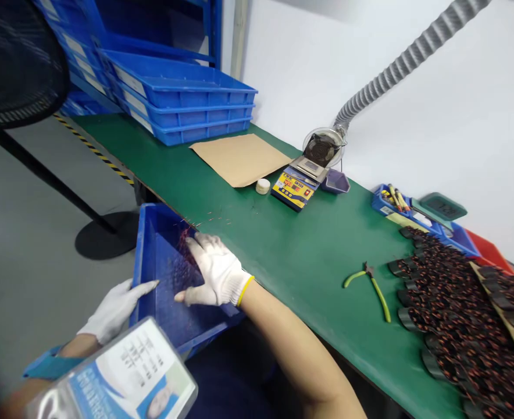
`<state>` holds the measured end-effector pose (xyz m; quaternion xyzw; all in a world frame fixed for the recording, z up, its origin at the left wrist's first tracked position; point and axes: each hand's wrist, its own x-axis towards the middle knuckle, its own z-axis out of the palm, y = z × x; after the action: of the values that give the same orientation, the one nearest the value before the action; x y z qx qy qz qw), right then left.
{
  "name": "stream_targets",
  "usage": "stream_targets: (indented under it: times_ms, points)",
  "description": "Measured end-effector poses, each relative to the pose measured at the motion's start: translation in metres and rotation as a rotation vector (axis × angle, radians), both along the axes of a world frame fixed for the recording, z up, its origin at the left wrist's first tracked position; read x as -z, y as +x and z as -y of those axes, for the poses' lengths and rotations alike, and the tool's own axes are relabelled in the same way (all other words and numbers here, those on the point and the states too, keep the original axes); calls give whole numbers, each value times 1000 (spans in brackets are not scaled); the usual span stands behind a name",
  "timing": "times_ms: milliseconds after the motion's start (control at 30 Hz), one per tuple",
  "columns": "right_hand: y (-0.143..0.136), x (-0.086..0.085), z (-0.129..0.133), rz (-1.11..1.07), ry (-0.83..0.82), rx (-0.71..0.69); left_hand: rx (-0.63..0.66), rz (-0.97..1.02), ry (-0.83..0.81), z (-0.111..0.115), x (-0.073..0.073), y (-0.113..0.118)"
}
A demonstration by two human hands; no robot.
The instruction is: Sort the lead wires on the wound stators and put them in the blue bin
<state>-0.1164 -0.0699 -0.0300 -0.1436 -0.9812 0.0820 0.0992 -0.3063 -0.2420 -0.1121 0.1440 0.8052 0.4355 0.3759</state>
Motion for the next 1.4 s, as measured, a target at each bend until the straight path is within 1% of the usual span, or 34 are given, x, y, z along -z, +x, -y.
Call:
stream_targets:
  times_ms: [33,67,100,167,200,233,300,333,367,400,467,533,600,667,700,733,767,800,833,900,933,967,1000,1033,1067,1100,1133,1167,1233,1267,1300,1333,1367,1400]
  points:
    - [4,0,-10,-27,-5,32,13,28,6,0,2,-1]
    - [10,2,-26,-52,-3,98,29,56,9,0,4,-3]
    - [17,5,-47,-70,1,178,39,76,6,-1,6,-5]
    - [30,12,-97,-94,-3,354,21,61,-9,-1,9,-8]
    - [33,15,-122,-93,-7,423,8,52,-16,0,9,-10]
    - [33,19,-144,-82,-11,460,-5,46,-20,0,9,-12]
    - [24,23,-175,-44,-14,449,-24,45,-22,2,7,-14]
    - [15,24,-182,-25,-13,408,-29,40,-24,3,5,-15]
    - [3,24,-185,-9,-9,350,-33,27,-32,4,3,-16]
    - [-9,22,-182,4,-5,285,-32,7,-44,5,1,-17]
    - [-36,18,-162,18,5,150,-28,-41,-75,7,-3,-20]
    - [-61,12,-128,19,18,23,-28,-75,-97,9,-5,-23]
    - [-79,6,-84,-25,53,-146,-39,-73,-95,10,-5,-27]
    - [-87,2,-41,-37,57,-228,-51,-59,-91,11,-3,-31]
    - [-85,0,-25,-44,57,-253,-56,-58,-95,12,-2,-33]
    - [-80,-2,-14,-59,50,-261,-60,-62,-100,13,-1,-35]
    - [-70,-3,-10,-97,30,-259,-61,-66,-106,14,0,-37]
    - [-56,-4,-15,-126,12,-229,-62,-72,-113,15,1,-38]
    - [-39,-5,-26,-146,-2,-155,-61,-78,-118,16,0,-39]
    - [1,-7,-66,-175,-3,69,-56,-93,-122,17,-2,-40]
    - [20,-7,-88,-167,-3,237,-51,-104,-128,17,-3,-40]
    - [35,-7,-109,-84,17,494,-48,-114,-139,17,-6,-39]
    - [45,-7,-124,18,31,637,-46,-121,-154,16,-8,-39]
    - [50,-6,-131,47,35,663,-47,-124,-165,15,-9,-38]
    - [48,-4,-131,73,40,659,-52,-126,-171,14,-10,-38]
    - [39,-2,-123,80,43,598,-56,-125,-168,12,-10,-38]
    - [26,0,-108,78,49,516,-57,-123,-157,11,-10,-37]
    - [9,2,-89,74,54,423,-55,-120,-141,9,-8,-38]
    - [-22,3,-49,50,73,149,-52,-104,-113,7,-2,-39]
    - [-32,3,-34,45,76,50,-52,-90,-104,6,1,-39]
    - [-35,1,-25,24,85,-22,-53,-75,-94,5,4,-40]
    - [-30,0,-23,-21,92,-31,-57,-62,-84,5,6,-40]
    - [-19,-2,-28,-37,99,6,-59,-52,-74,5,9,-41]
    - [-2,-3,-40,-48,103,143,-58,-47,-65,6,11,-42]
